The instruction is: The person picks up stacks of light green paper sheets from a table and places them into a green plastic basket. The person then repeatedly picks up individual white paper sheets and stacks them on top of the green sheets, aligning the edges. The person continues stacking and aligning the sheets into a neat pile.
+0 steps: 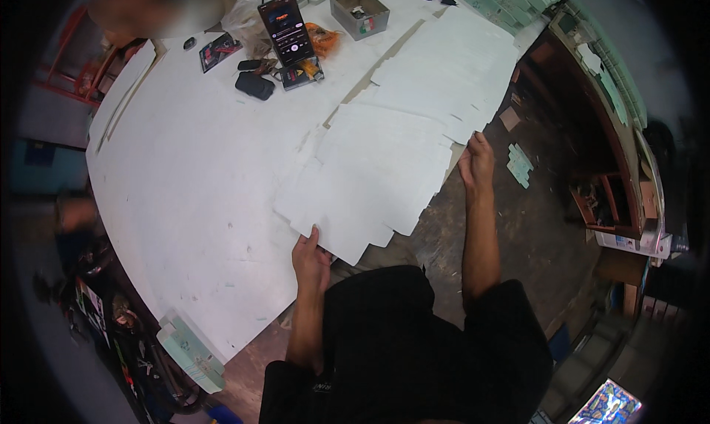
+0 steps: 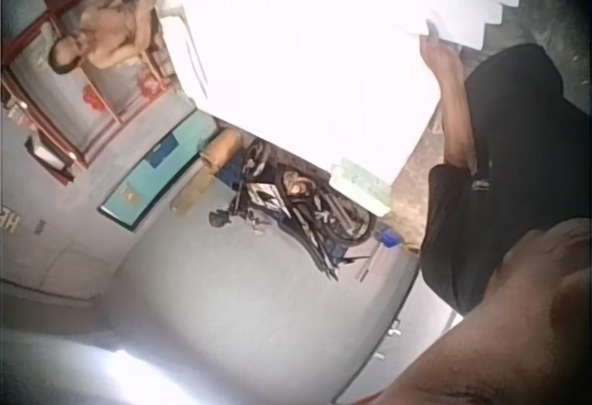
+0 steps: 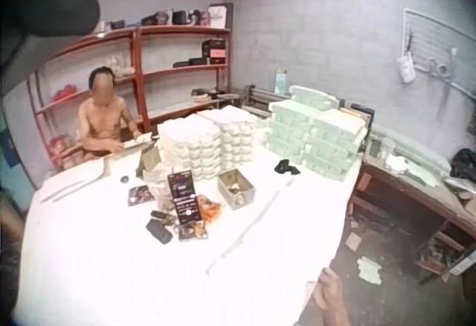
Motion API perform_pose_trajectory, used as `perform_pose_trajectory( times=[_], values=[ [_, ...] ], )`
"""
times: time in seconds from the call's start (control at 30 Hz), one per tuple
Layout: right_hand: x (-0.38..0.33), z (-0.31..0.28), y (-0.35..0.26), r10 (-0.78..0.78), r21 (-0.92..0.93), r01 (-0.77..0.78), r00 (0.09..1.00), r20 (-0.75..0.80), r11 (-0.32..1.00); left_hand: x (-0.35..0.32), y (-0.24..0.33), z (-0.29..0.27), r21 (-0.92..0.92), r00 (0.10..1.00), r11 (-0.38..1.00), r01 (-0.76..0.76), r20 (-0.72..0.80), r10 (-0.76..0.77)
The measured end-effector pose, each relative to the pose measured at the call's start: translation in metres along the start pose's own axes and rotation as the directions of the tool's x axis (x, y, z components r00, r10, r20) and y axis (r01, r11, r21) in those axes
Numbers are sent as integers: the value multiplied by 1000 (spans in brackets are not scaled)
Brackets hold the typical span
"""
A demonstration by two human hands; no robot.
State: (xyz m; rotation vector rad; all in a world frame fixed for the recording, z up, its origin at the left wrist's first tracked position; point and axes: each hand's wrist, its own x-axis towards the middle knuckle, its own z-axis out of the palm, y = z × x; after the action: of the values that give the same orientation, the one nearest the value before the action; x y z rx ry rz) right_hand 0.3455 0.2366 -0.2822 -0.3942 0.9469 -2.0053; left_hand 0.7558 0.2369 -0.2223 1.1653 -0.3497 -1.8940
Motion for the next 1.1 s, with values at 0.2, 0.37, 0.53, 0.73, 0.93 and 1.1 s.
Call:
perform_pose_trajectory(
  times=[0.2,0.37,0.53,0.73,0.93,1.1],
  values=[
    [-10,63,-60,54,-239,-89,988,-146,967,-1,12,-12,-3,998,1000,-27,52,27],
    [-28,51,-94,96,-317,-143,983,-159,938,4,16,-12,-5,1000,1000,7,28,-7],
    [-47,36,-112,114,-312,-180,969,-218,933,2,12,-16,13,1000,1000,-16,-10,16],
    [-68,29,-140,127,-432,-202,972,-196,879,8,7,-34,19,997,996,-82,-11,82],
    [-63,35,-142,99,-435,-161,982,-161,886,9,13,-38,42,994,993,-111,-19,112],
    [-73,20,-190,49,-709,-212,969,-244,672,10,20,-34,65,993,995,-79,-85,84]
  ],
)
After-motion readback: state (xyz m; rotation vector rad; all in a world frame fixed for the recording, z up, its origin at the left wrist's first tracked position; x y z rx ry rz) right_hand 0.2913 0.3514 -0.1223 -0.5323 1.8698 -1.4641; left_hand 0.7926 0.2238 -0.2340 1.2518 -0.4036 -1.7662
